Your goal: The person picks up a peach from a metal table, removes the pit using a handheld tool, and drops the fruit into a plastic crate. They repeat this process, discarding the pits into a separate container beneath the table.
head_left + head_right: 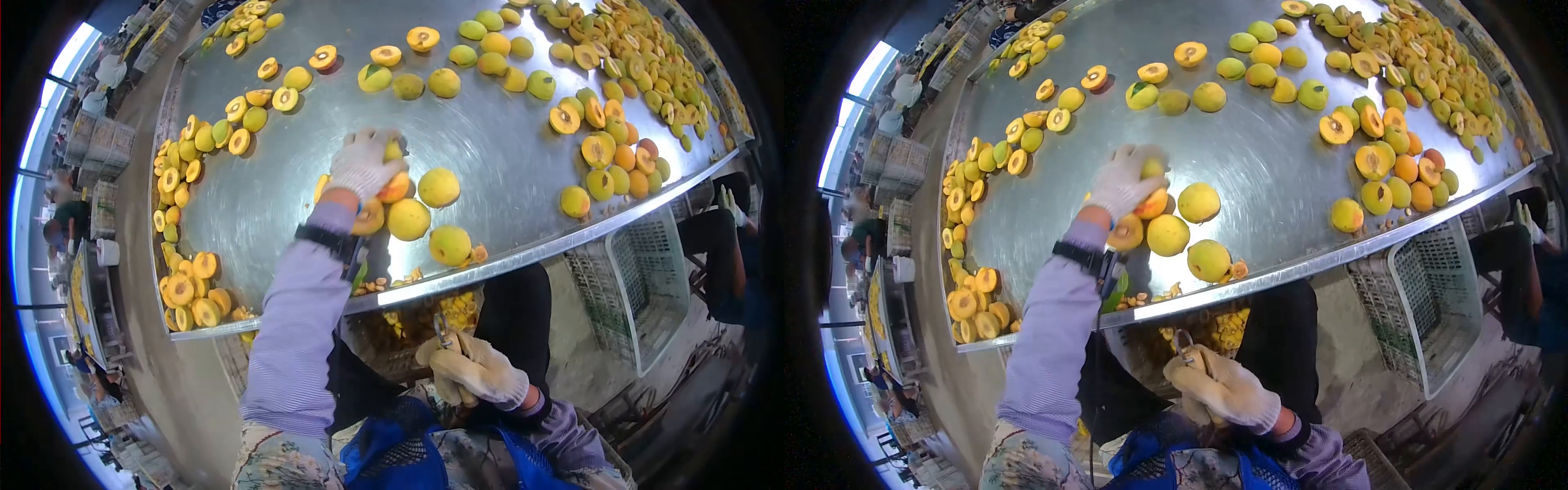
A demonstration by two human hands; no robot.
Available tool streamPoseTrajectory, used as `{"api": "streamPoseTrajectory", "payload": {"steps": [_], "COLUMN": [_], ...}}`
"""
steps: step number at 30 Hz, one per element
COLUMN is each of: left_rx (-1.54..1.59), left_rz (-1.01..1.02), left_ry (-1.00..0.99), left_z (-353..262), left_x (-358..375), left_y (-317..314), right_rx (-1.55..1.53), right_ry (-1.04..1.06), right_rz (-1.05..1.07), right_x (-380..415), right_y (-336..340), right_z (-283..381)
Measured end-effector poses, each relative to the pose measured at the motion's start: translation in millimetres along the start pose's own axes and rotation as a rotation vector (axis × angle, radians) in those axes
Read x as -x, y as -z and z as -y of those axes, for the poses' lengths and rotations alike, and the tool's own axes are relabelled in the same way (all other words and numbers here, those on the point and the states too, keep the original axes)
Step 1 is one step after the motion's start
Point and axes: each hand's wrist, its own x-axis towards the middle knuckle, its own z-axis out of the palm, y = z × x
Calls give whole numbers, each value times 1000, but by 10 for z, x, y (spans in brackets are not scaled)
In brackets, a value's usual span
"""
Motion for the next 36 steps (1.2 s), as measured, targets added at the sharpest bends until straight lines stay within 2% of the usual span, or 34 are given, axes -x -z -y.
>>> {"api": "streamPoseTrajectory", "payload": {"steps": [3, 5, 6, 8, 9, 11, 12, 13, 15, 16, 18, 20, 22, 26, 28, 32, 33, 34, 35, 36], "left_rx": [-35, 427, 423, 1202, 1201, 1682, 1884, 1844, 1807, 1933, 2060, 1827, 1805, 1774, 1542, 1546, 1445, 1442, 1595, 1749], "left_rz": [89, 125, 124, -26, -28, -8, 4, 71, 140, 141, 137, 42, 39, -27, -115, -19, -26, -27, -69, -113], "left_ry": [-74, 142, 145, 276, 281, 129, 415, 355, 303, 285, 273, 342, 322, 291, 236, 273, 241, 239, 247, 253], "left_z": [87, 79, 64, 28, -22, -254, -424, -420, -446, -496, -614, -773, -858, -1015, -1069, -1046, -1036, -1055, -1099, -1135], "left_x": [464, 735, 872, 1180, 1348, 1639, 1766, 1899, 2112, 2195, 2311, 2400, 2512, 2679, 2738, 2768, 2752, 2768, 2784, 2796], "left_y": [197, 390, 472, 594, 605, 602, 654, 610, 551, 535, 542, 658, 720, 743, 777, 903, 905, 894, 870, 846], "right_rx": [88, 102, 121, 96, 80, 57, 29, 29, 323, 322, 603, 655, 884, 872, 982, 935, 943, 950, 950, 782], "right_ry": [67, 92, 124, 122, 116, 120, 126, 122, 228, 222, 327, 367, 501, 362, 315, 344, 307, 271, 275, 394], "right_rz": [11, 31, 40, 45, 50, 97, 135, 134, 46, 46, -160, -174, -261, -310, -323, -256, -249, -242, -243, -254], "right_x": [-20, -17, -13, 36, 65, 101, 111, 122, 145, 156, 175, 215, 223, 312, 342, 384, 396, 408, 371, 294], "right_y": [-24, -33, -35, -72, -100, -163, -190, -212, -261, -300, -376, -420, -470, -578, -595, -628, -657, -677, -647, -579], "right_z": [-3, -69, -89, -58, -31, 5, 12, 15, -3, -31, -94, -141, -184, -153, -176, -179, -128, -102, -179, -319]}}
